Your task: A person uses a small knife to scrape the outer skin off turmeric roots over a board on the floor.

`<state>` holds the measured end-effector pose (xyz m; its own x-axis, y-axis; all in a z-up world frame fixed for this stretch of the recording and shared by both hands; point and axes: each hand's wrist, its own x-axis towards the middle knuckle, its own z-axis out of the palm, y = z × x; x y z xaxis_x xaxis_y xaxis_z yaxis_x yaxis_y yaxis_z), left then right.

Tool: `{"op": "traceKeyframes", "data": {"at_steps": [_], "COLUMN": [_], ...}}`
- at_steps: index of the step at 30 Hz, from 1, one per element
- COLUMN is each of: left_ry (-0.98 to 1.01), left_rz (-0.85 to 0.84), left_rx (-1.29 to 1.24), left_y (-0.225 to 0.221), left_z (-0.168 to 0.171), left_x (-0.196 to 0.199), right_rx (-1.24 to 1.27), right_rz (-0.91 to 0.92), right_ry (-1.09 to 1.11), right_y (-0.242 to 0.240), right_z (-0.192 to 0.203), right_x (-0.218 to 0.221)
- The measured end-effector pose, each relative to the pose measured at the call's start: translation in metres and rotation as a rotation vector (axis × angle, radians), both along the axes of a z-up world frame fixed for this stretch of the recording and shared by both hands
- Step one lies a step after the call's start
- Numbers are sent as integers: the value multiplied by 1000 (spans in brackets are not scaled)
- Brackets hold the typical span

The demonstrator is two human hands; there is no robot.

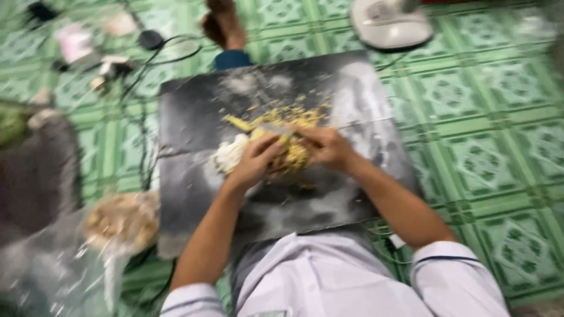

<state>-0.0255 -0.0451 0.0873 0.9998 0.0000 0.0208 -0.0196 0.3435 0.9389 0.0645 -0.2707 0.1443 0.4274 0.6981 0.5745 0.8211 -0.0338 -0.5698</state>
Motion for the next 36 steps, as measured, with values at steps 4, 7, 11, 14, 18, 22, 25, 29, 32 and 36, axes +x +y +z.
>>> {"op": "traceKeyframes", "data": {"at_steps": [4,7,11,14,18,22,25,29,32,36], "left_ry": [-120,-106,-173,-200,-131,-131,-136,-163,-184,-183], "left_rz": [-67,-94,-108,-127,-97,-85,-92,-91,-105,-110], "left_rx": [-72,-74,-89,-73,-86,-65,-60,-48,-40,-19], "left_y": [-3,-4,-5,-6,-4,-2,0,-3,-1,-3], "left_z": [-3,8,21,16,7,9,1,27,23,7], "left_x": [-3,-6,-6,-4,-3,-1,1,-10,-9,-6], "right_rx": [-27,-25,-4,-2,-9,-26,-14,22,16,-29], "right_rz": [-32,-12,-28,-24,8,4,-2,-23,0,-7], "right_ry": [34,2,-10,19,51,55,51,76,89,47], "right_y": [1,4,6,7,5,6,6,6,5,-1], "right_z": [16,13,23,24,16,20,20,12,12,6], "right_x": [-12,-13,-17,-17,-13,-15,-15,-12,-10,-9]}}
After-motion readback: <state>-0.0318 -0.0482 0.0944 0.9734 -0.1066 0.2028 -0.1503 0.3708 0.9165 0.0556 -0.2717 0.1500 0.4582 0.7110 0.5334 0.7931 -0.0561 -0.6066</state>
